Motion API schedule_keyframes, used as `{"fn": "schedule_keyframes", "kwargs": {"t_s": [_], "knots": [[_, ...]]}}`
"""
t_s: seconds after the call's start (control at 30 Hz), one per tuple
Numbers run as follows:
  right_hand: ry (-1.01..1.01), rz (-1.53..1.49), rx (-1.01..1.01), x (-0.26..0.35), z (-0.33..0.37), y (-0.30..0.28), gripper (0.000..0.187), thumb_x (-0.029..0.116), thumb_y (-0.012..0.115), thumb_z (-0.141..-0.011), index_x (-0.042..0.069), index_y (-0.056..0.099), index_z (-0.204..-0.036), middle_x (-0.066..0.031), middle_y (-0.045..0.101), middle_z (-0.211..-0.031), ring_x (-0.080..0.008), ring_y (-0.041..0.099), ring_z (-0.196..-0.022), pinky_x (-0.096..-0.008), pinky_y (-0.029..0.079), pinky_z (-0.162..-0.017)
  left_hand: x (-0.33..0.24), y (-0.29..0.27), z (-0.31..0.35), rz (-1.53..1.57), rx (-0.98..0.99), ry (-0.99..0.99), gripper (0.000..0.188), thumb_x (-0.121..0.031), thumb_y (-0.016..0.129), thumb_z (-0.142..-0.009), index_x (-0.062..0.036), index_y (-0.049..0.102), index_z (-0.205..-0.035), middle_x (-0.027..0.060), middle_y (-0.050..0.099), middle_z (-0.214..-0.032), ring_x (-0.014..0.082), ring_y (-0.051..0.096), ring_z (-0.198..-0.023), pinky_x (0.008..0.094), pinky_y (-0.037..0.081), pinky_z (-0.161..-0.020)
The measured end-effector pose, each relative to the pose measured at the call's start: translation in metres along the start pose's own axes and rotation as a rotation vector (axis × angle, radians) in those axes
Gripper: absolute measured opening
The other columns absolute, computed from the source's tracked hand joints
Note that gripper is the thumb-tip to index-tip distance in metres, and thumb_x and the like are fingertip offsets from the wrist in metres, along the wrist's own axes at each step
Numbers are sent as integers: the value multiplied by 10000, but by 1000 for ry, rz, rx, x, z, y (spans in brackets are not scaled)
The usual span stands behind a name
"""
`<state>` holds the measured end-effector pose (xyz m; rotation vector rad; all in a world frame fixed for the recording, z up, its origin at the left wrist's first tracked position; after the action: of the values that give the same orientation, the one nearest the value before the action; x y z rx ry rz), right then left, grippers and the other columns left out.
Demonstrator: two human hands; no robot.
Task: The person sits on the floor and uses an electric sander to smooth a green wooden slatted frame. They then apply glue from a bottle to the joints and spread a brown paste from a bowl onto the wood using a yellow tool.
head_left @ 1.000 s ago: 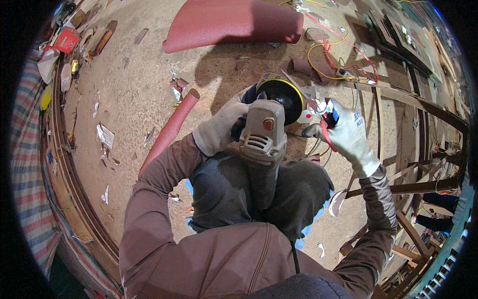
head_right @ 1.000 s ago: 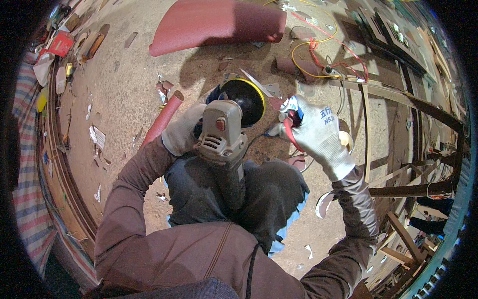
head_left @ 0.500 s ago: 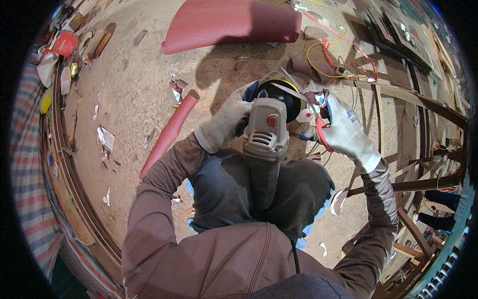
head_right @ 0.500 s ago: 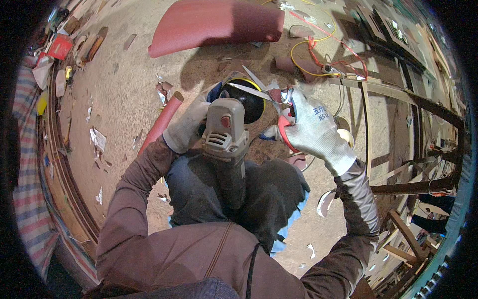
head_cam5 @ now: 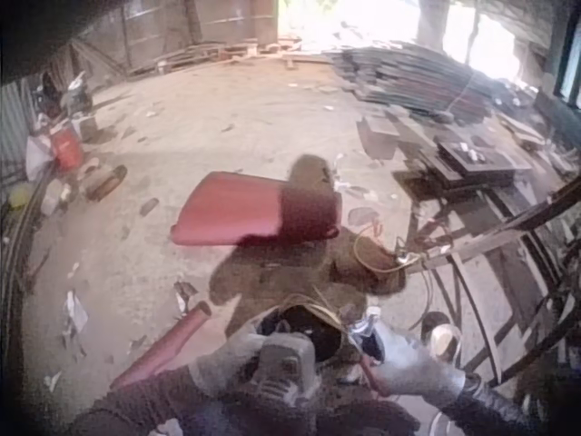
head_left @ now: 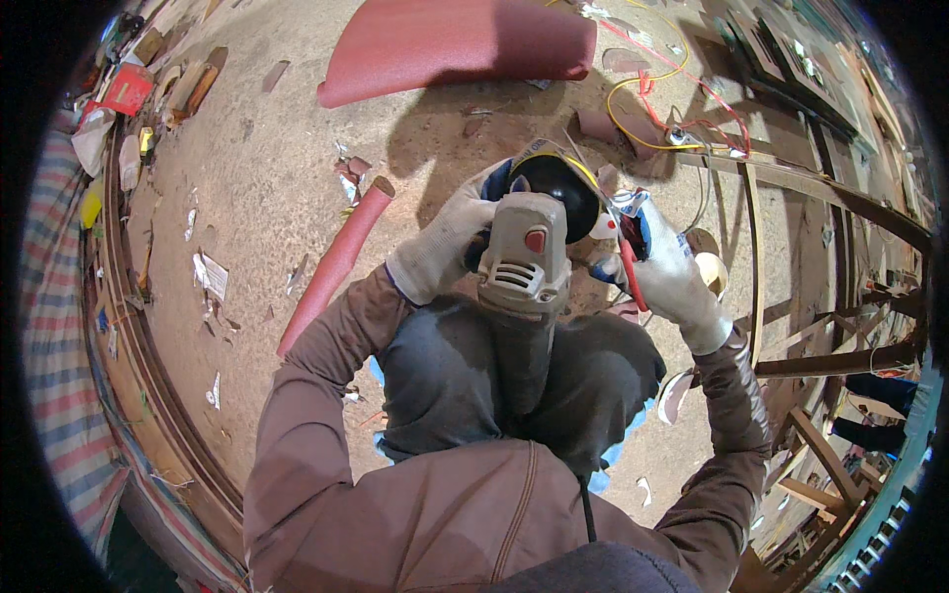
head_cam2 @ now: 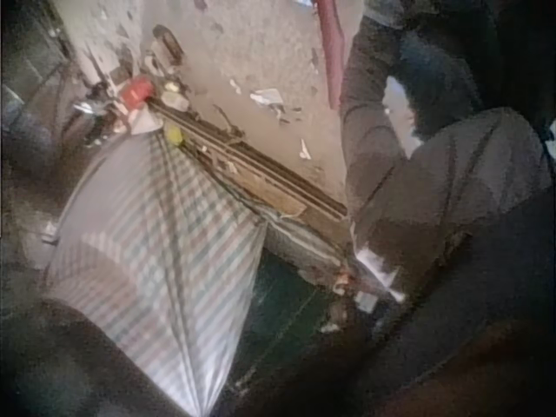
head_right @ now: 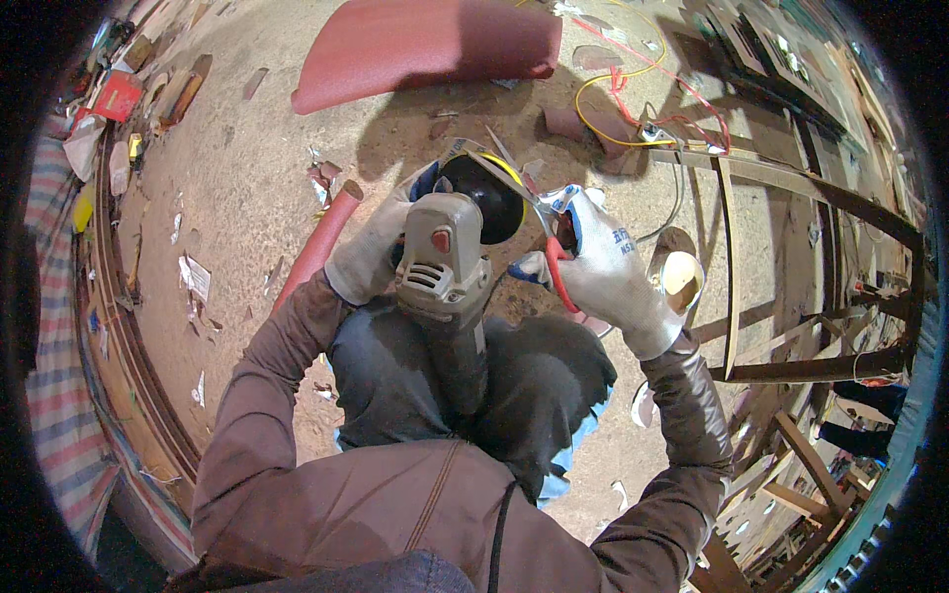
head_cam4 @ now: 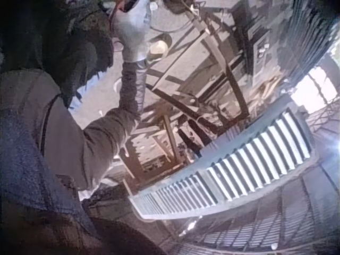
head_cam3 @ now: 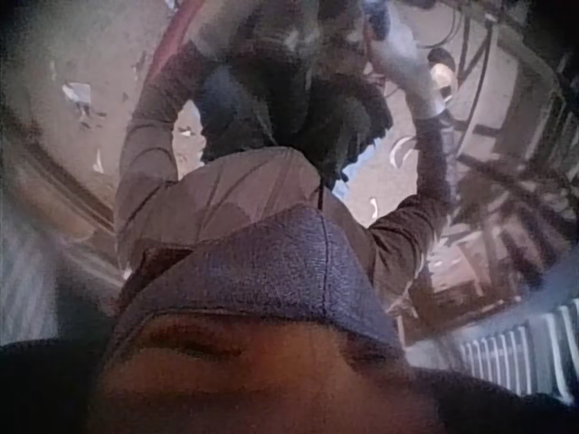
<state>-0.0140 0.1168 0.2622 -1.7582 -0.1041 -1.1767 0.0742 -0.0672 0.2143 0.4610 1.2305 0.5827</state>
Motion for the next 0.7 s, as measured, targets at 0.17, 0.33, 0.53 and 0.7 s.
{"fn": "schedule_keyframes", "kwargs": {"t_s": [0.17,0.33,0.53,0.7], "knots": [[-93,212,-63,16,1,-4,286,36,671,-910,8,605,-1187,-161,701,-975,-330,718,-868,-413,567,-750,-7,3,6,-66,-13,45,522,-44,680,-924,-54,541,-1428,58,680,-1266,114,669,-1081,284,581,-925],[-48,260,-84,-5,5,0,271,74,696,-898,29,624,-1155,-131,657,-826,-306,678,-734,-378,543,-672,-8,3,8,-79,-27,31,536,-26,676,-931,-47,528,-1446,68,675,-1291,124,671,-1094,298,579,-941],[20,-139,-135,-27,1,-16,279,186,725,-942,54,603,-1154,-70,622,-774,-102,625,-683,-332,510,-600,-7,5,1,-63,-13,43,546,-18,673,-932,-25,523,-1457,91,664,-1327,153,663,-1131,317,570,-965],[6,208,-9,6,-2,-40,437,224,757,-896,62,558,-1250,-169,692,-1024,-388,699,-886,-443,549,-766,-5,-7,-11,-135,-19,4,483,-23,666,-940,-3,563,-1412,86,677,-1297,150,660,-1128,304,553,-981]]}}
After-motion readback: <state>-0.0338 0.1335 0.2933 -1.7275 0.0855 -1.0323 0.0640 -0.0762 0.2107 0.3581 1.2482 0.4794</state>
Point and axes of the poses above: each hand's wrist, its own z-axis away from the middle knuckle, its own y-axis out of the palm, x = y × z, the point moved 8 cm from there along -z, towards the middle knuckle
